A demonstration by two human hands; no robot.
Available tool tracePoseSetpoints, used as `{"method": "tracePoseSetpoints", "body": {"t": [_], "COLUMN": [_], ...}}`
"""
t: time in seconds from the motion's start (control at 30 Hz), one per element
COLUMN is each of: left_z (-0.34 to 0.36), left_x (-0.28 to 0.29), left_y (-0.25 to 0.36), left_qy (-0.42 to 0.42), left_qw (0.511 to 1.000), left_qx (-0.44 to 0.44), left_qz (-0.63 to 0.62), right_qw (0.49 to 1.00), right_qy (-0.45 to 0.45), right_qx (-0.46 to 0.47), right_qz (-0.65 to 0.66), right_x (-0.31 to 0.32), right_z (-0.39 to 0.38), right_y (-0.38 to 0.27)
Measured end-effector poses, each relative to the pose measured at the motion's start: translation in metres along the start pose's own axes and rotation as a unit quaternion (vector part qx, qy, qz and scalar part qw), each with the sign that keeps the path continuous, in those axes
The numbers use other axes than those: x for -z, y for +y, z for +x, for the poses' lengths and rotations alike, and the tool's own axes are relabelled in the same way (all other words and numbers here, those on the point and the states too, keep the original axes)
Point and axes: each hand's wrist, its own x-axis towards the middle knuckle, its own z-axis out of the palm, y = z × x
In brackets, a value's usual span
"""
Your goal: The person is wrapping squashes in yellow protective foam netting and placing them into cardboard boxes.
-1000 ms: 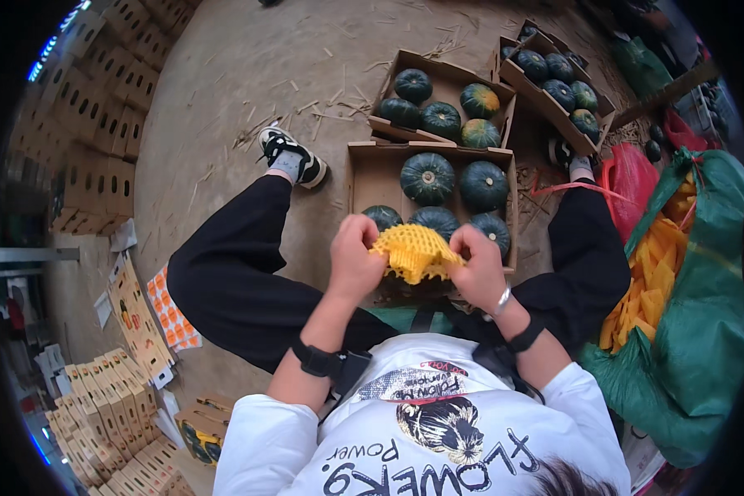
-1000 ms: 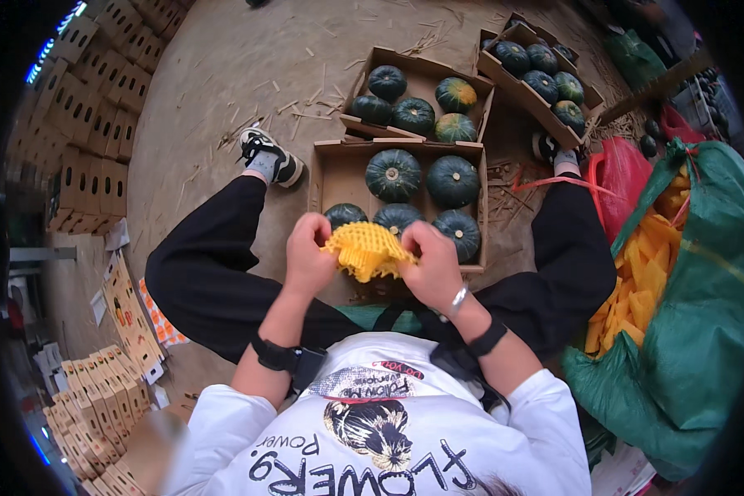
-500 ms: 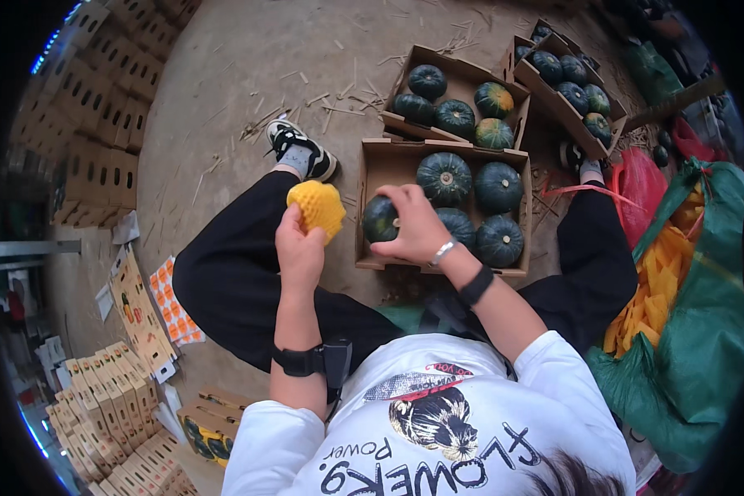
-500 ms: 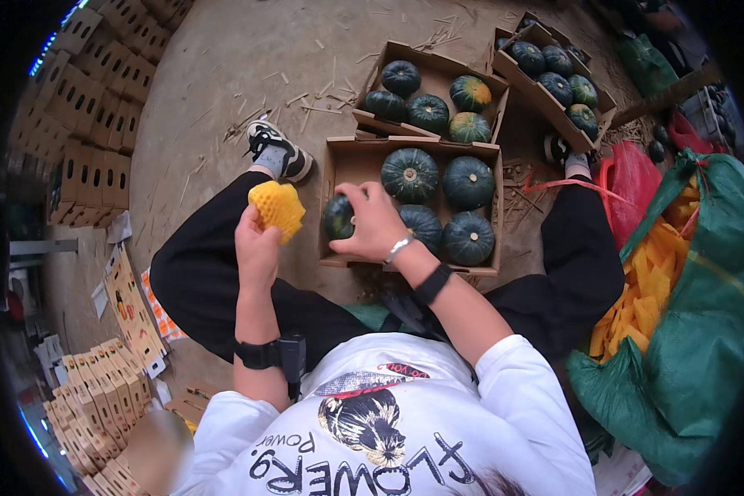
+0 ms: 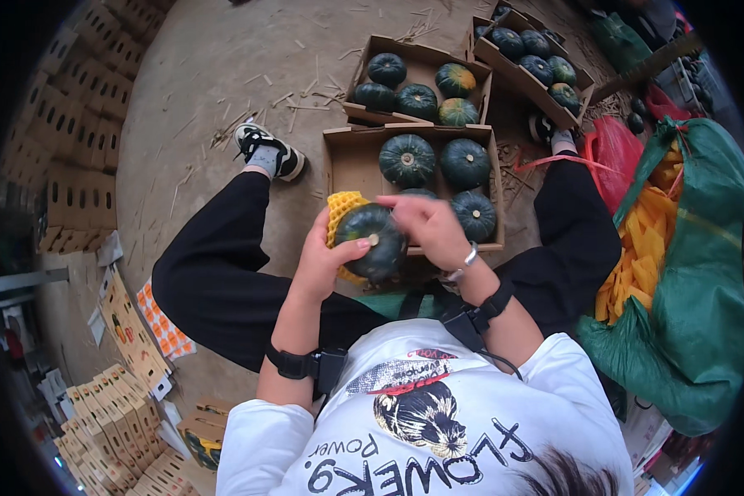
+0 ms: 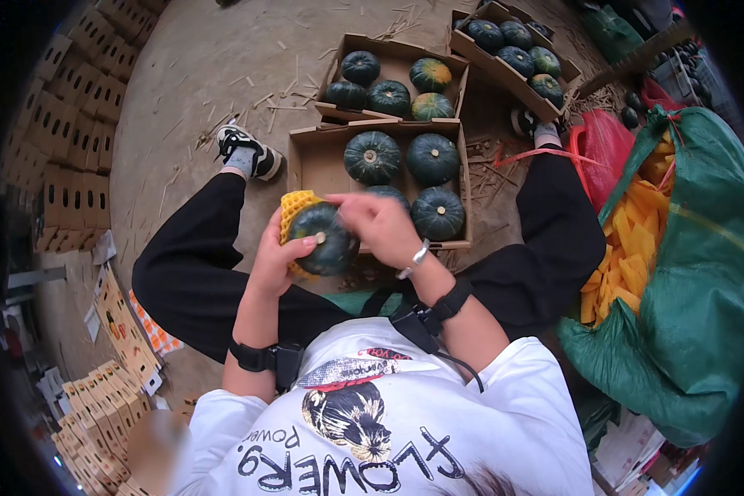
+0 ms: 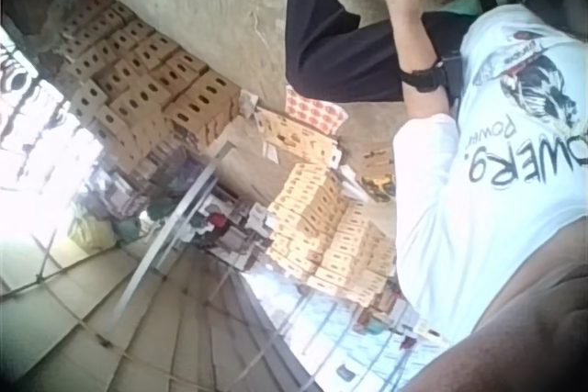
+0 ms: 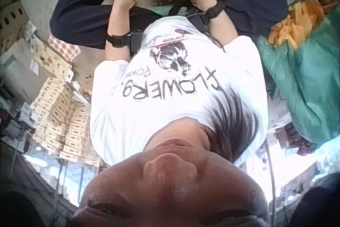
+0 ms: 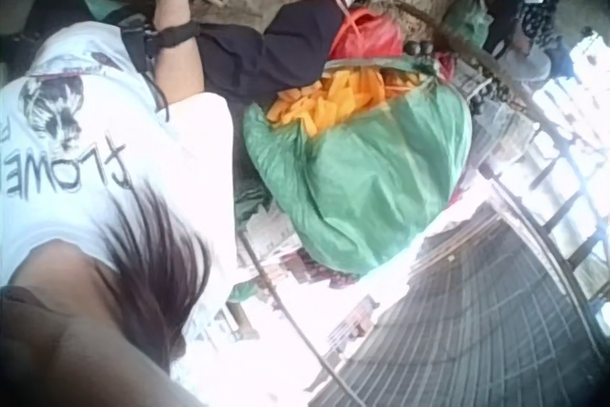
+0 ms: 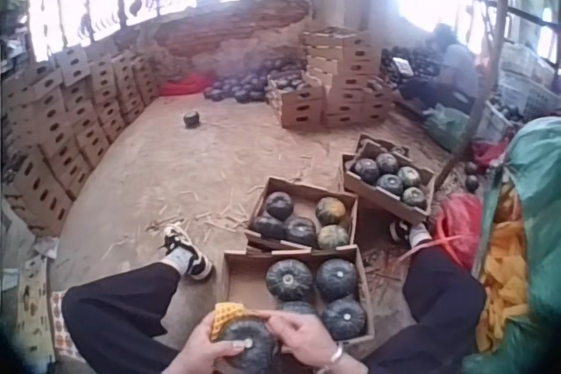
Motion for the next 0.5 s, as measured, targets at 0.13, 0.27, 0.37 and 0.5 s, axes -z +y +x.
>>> {"method": "tracePoseSetpoints", "body": {"t": [0.13, 0.27, 0.37, 0.5], "left_z": [-0.002, 0.009, 0.005, 0.003], "left_x": [-0.009, 0.012, 0.003, -0.007], "left_y": [0.008, -0.02, -0.023, 0.007], "left_qy": [-0.052, -0.093, -0.087, 0.011], "left_qw": [0.998, 0.96, 0.965, 0.997], "left_qx": [-0.018, 0.165, 0.187, 0.041], "left_qz": [-0.013, -0.205, -0.161, -0.064], "right_qw": [0.943, 0.958, 0.918, 0.978], "right_qy": [0.276, 0.035, -0.015, 0.173], "right_qx": [-0.184, 0.118, 0.1, -0.104], "right_qz": [-0.002, -0.261, -0.384, -0.045], "right_x": [0.038, 0.004, -0.016, 0.004], "right_z": [-0.01, -0.026, -0.022, -0.009], "right_y": [0.021, -0.042, -0.052, -0.003]}}
